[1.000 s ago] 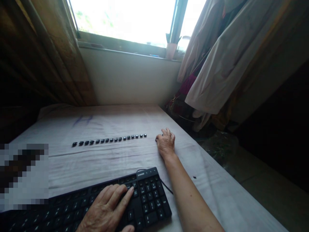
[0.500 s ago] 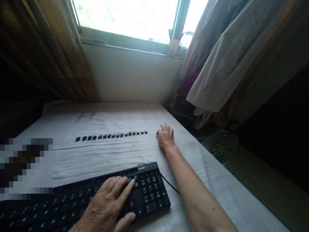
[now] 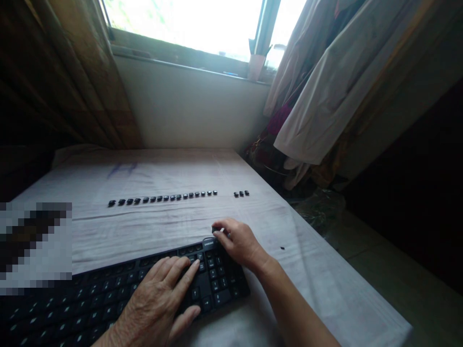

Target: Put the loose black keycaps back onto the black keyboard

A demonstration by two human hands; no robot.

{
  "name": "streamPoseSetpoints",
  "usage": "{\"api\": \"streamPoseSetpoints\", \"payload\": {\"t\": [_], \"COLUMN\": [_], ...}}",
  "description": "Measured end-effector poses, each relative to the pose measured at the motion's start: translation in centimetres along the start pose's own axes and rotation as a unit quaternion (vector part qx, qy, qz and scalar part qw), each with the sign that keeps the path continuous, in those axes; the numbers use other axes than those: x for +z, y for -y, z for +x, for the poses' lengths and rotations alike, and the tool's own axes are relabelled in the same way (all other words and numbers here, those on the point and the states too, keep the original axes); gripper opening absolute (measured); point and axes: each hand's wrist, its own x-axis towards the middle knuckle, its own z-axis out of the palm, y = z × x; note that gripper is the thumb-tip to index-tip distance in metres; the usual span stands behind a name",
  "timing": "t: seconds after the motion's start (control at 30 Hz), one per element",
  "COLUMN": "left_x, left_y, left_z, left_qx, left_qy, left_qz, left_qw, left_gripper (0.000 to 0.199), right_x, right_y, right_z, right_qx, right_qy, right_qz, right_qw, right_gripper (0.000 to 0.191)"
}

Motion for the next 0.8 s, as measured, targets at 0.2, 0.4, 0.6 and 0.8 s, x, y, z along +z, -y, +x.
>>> {"api": "streamPoseSetpoints", "payload": {"t": [0.2, 0.4, 0.6, 0.8], "left_x": [-0.3, -0.7, -0.8, -0.8], "left_y": [-0.3, -0.3, -0.3, -0.5], "left_z": [0.2, 0.5, 0.4, 1.3], "left_qx": [0.005, 0.013, -0.007, -0.019], "left_qy": [0.017, 0.01, 0.037, 0.03], "left_qz": [0.008, 0.003, -0.024, -0.045], "left_qw": [1.0, 1.0, 0.999, 0.998], "left_gripper": [0.054, 0.059, 0.063, 0.067], "right_x": [0.8, 1.1, 1.2, 1.3], "right_y": [0.7, 1.1, 1.1, 1.0], "right_z": [-2.4, -2.5, -2.7, -2.6], "right_qx": [-0.073, -0.087, -0.084, -0.062], "right_qy": [0.048, 0.065, 0.068, 0.079], "right_qz": [-0.032, -0.092, -0.094, -0.08], "right_qw": [0.996, 0.99, 0.99, 0.992], "right_gripper": [0.018, 0.019, 0.02, 0.023]}}
